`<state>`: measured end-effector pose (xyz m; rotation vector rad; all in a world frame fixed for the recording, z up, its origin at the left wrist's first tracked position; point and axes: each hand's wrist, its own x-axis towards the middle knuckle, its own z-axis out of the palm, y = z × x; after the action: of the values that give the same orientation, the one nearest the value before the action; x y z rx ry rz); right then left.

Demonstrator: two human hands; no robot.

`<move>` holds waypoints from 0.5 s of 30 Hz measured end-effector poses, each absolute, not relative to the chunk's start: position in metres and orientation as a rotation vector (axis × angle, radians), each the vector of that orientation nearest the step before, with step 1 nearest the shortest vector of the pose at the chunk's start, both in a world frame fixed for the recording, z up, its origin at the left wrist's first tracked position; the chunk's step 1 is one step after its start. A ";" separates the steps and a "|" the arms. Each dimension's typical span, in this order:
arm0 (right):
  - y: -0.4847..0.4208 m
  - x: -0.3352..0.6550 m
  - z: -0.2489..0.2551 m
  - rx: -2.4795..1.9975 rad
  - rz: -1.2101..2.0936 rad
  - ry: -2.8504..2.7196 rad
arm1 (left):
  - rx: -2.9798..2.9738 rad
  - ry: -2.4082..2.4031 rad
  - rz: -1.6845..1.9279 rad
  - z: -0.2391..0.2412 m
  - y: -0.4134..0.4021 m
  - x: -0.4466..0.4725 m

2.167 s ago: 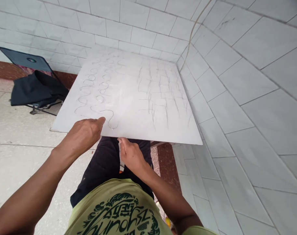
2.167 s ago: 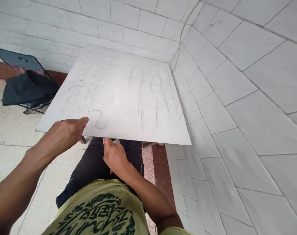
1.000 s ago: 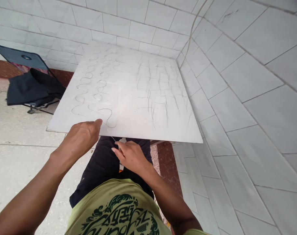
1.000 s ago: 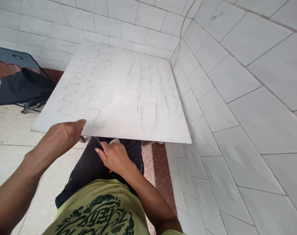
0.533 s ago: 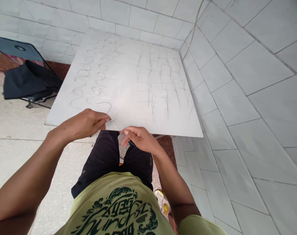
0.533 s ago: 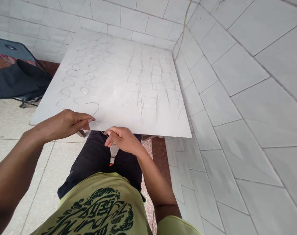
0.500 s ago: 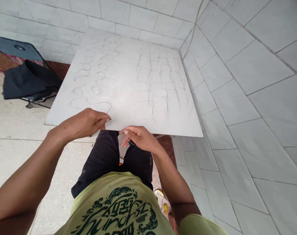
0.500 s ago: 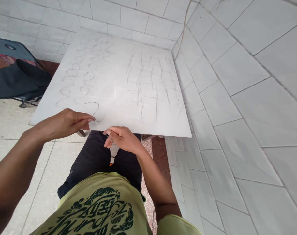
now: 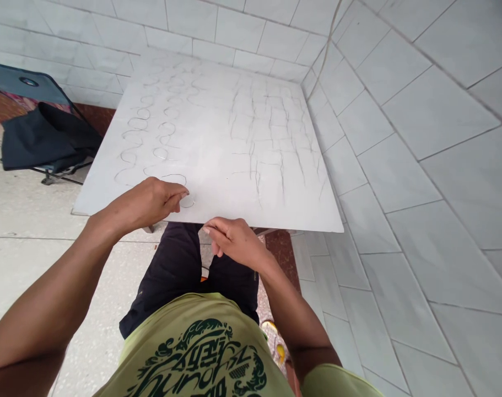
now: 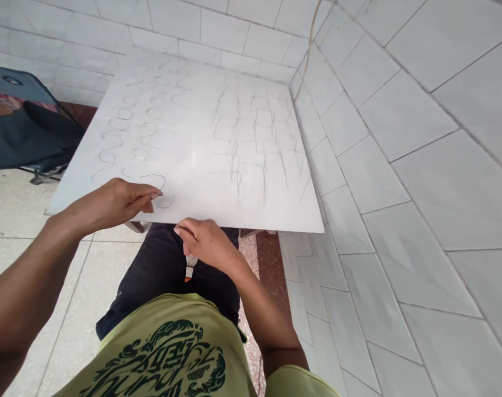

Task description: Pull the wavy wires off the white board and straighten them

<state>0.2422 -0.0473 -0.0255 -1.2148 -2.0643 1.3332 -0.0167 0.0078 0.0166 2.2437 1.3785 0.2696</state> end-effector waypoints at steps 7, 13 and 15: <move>-0.058 0.245 -0.021 -1.167 1.011 -2.408 | 2.306 1.407 0.262 0.011 0.008 -0.021; -0.063 0.240 -0.023 -1.191 0.921 -2.462 | 2.269 1.437 0.252 0.012 0.001 -0.017; -0.064 0.239 -0.023 -1.220 0.893 -2.511 | 2.261 1.446 0.251 0.011 -0.001 -0.016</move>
<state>0.2392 -0.0644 -0.0231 -1.2197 -2.5108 0.8929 -0.0157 -0.0006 0.0110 2.2615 1.4456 0.2514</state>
